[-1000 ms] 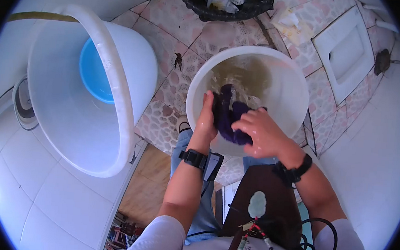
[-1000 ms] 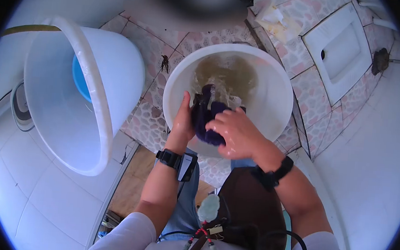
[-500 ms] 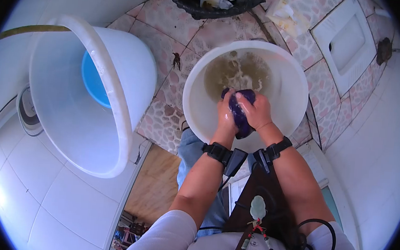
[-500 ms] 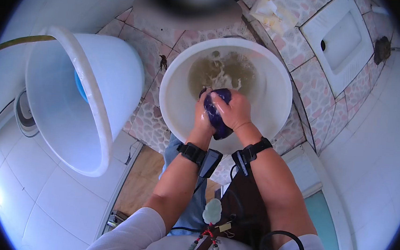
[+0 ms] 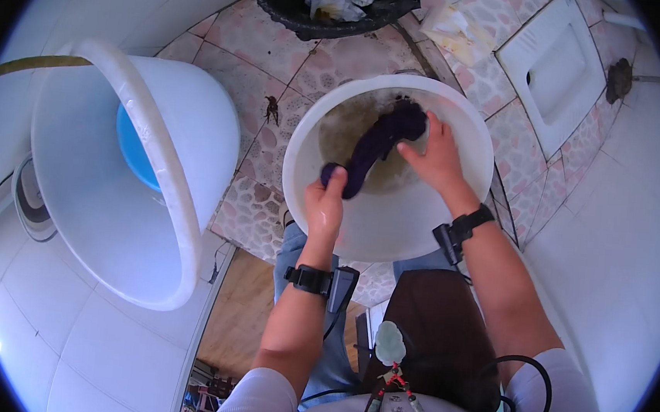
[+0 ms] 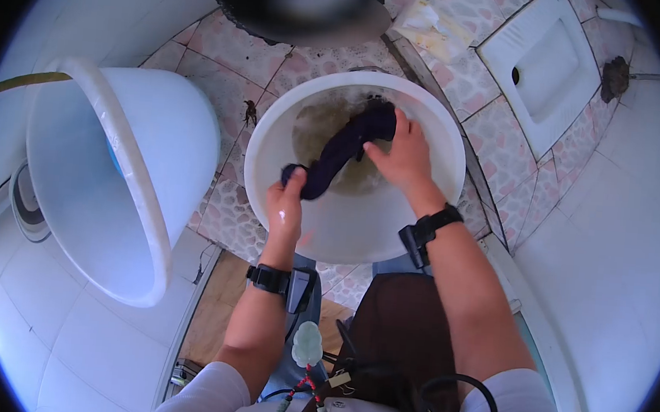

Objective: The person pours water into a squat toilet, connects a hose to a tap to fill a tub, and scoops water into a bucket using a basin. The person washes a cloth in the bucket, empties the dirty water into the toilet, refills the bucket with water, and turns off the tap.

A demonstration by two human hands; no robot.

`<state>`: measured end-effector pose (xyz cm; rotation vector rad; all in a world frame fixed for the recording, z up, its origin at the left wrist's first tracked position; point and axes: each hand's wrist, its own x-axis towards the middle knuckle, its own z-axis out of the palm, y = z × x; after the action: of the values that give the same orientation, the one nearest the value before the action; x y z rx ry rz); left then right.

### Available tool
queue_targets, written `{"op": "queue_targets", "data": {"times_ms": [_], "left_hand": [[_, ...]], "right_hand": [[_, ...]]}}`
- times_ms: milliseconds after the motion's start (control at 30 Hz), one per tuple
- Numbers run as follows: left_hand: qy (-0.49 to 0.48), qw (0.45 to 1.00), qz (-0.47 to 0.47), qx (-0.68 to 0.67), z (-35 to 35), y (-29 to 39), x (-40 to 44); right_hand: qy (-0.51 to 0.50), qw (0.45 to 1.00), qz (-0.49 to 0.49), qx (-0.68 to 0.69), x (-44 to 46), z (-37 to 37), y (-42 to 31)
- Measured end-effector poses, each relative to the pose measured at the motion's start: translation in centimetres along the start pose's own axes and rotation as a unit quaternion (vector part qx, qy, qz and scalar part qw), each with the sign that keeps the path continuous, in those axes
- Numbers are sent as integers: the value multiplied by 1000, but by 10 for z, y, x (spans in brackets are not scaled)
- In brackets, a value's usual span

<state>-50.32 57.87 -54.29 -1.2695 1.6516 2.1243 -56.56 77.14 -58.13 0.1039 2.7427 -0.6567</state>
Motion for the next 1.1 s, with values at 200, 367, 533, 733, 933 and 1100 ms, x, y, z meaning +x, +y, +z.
{"op": "queue_targets", "data": {"times_ms": [200,367,533,733,933,1100], "left_hand": [[-297,940,-130,104,-4,-2,-18],[-339,828,-7,447,-31,-14,-10],[-157,960,-10,232,-31,-26,1],[-121,976,-144,113,-16,-8,0],[-173,961,-187,104,-4,-4,-1],[-170,961,-188,113,-7,-8,0]], "right_hand": [[-302,734,427,433,5,44,-29],[-321,938,125,32,18,142,1],[-404,879,-94,-234,11,123,-2],[-246,969,-5,-29,-4,35,-6],[-131,973,-141,127,-54,-99,-65],[-74,981,-125,132,-56,-79,-51]]}}
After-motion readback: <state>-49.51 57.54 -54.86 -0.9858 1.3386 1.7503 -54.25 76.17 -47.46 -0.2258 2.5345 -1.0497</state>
